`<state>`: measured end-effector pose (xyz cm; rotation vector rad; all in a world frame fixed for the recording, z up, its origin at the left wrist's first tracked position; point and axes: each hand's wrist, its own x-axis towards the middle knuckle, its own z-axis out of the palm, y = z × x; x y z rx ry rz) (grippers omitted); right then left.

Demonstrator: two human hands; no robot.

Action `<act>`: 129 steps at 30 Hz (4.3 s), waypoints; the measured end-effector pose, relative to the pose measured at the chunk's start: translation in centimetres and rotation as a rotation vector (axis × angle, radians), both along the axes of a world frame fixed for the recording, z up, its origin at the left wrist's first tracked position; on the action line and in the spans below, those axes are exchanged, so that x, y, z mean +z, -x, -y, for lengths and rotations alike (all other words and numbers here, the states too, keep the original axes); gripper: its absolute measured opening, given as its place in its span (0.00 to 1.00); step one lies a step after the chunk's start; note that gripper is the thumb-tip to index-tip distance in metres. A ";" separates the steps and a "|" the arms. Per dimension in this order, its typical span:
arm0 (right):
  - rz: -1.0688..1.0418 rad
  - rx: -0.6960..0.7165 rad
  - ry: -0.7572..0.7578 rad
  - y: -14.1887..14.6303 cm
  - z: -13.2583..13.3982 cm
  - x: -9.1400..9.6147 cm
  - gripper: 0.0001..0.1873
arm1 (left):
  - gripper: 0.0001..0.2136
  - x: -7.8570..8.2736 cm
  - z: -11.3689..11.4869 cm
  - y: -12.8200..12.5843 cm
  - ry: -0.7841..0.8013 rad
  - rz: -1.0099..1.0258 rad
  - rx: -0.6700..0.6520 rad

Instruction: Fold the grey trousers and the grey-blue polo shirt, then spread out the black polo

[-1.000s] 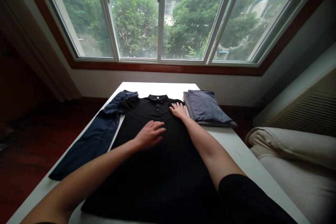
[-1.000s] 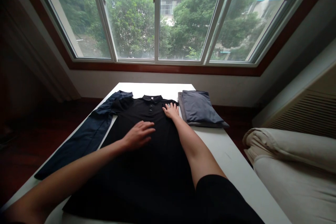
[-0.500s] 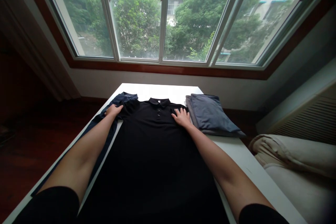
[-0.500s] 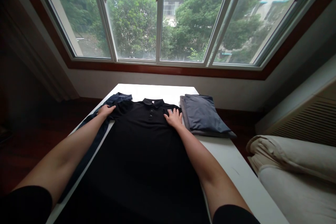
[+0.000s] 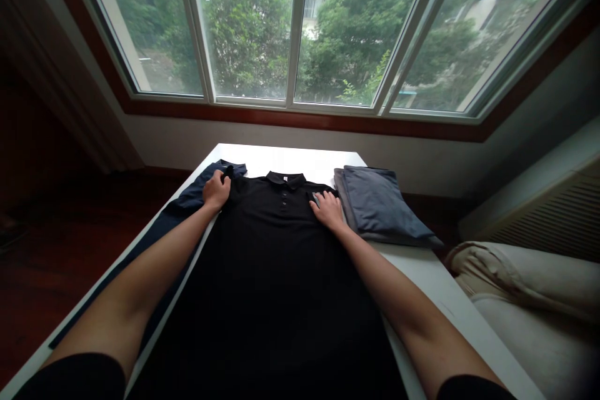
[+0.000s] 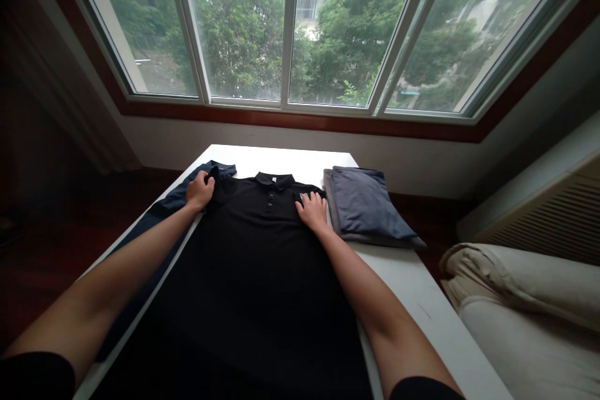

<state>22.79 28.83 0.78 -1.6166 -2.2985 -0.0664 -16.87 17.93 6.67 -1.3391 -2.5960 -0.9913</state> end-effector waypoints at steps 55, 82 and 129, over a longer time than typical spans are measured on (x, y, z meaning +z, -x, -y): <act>-0.095 0.818 -0.016 16.5 9.7 0.2 0.25 | 0.12 -3.5 -8.9 0.1 0.247 0.077 -0.183; -0.232 0.726 0.033 16.8 9.2 0.3 0.20 | 0.14 -4.1 1.5 0.9 0.356 -0.061 -0.312; 0.099 -0.004 0.237 0.2 -5.4 -0.3 0.40 | 0.41 -6.9 -10.0 -1.0 0.388 -0.243 -0.330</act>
